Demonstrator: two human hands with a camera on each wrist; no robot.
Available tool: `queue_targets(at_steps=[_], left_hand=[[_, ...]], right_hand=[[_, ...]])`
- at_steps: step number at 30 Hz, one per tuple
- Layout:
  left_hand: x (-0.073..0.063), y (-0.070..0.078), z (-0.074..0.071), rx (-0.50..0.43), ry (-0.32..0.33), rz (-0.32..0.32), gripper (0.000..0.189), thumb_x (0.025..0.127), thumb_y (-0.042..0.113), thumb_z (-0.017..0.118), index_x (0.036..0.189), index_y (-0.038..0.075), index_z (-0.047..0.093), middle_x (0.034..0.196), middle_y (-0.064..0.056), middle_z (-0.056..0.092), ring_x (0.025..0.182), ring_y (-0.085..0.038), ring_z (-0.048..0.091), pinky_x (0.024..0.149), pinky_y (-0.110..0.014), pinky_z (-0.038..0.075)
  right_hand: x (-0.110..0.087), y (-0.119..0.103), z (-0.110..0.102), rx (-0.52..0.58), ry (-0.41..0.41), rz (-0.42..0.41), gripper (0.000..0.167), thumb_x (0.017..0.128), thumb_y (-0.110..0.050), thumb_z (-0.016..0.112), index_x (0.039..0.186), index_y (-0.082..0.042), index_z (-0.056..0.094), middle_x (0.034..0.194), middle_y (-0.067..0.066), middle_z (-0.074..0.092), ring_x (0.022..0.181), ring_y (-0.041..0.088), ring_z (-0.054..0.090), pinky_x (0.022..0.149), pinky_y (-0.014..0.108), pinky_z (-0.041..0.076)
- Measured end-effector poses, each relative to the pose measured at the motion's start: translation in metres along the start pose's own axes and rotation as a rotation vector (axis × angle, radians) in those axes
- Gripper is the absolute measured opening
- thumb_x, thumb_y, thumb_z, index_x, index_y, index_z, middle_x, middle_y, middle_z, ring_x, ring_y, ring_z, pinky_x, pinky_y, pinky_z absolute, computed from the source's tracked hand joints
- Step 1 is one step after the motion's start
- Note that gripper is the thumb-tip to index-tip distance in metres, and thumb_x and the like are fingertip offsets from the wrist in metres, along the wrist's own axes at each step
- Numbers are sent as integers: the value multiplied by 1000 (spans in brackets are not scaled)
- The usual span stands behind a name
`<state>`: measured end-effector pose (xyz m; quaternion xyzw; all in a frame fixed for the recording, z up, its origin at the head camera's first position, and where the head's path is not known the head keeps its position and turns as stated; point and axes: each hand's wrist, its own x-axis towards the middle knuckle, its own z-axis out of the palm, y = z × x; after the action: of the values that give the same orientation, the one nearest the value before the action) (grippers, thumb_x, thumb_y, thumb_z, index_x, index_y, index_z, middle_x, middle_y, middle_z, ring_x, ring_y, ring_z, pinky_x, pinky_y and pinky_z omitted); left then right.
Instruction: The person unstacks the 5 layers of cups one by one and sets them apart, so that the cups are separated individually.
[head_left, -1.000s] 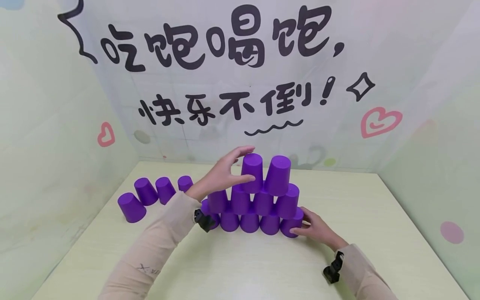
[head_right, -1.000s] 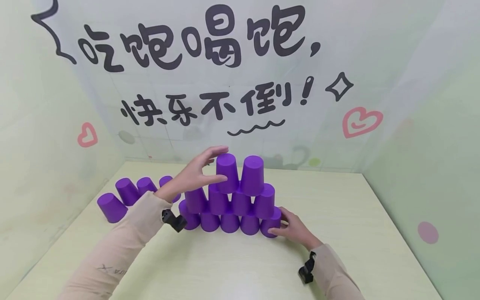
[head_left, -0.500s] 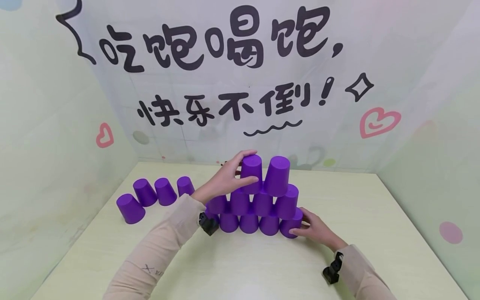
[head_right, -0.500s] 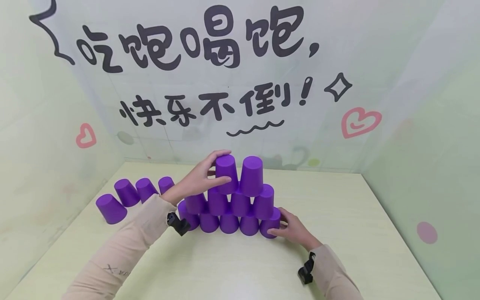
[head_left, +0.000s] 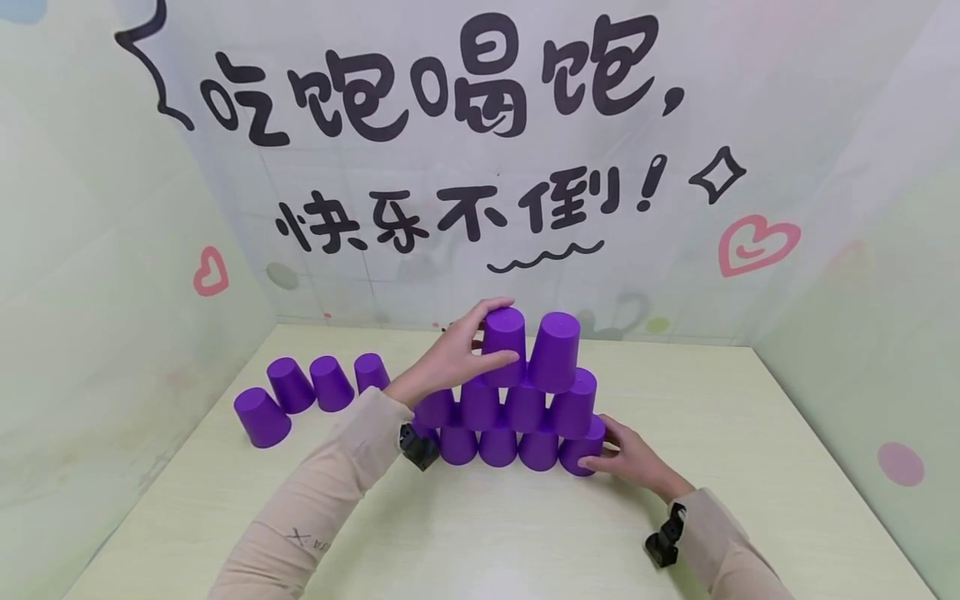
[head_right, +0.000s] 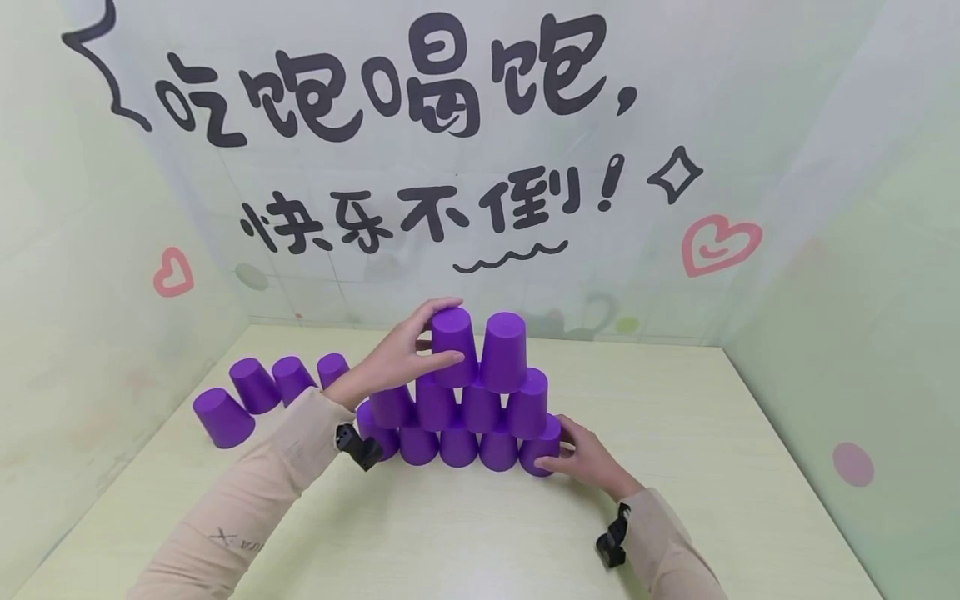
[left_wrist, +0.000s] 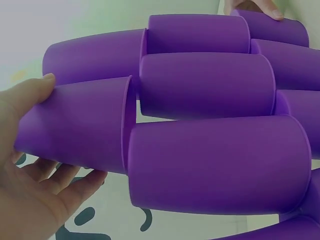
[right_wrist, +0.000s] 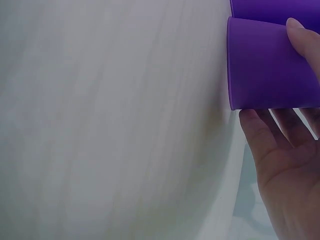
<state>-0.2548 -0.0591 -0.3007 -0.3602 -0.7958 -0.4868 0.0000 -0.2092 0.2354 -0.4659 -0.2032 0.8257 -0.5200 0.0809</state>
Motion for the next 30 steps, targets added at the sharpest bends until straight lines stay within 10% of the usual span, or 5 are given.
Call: queue_targets(at_steps=[8,15,30], left_hand=[[-2,7,-14,35,18,29,63,80,19,66,133,13,33,120,-7,49,102,-17,52,83,-31,47],[-18,48,-43,71,35,-28,63,81,7,64,133,2,30,120,-17,47,105,-26,50,84,-32,47],[-66,6,-103,182,199,-114,67,80,22,66,135,14,29,120,-12,46,103,-29,50,85,-41,46]], right_hand=[[0,0,1,-3,1,0,58,76,-19,70,125,-4,42,116,15,51,104,33,50,84,23,45],[0,0,0,10,-8,-1,57,77,-18,69,125,-4,42,117,16,51,106,33,49,85,27,46],[0,0,1,2,0,6,58,77,-18,70,125,-3,42,117,16,51,105,33,49,84,23,45]])
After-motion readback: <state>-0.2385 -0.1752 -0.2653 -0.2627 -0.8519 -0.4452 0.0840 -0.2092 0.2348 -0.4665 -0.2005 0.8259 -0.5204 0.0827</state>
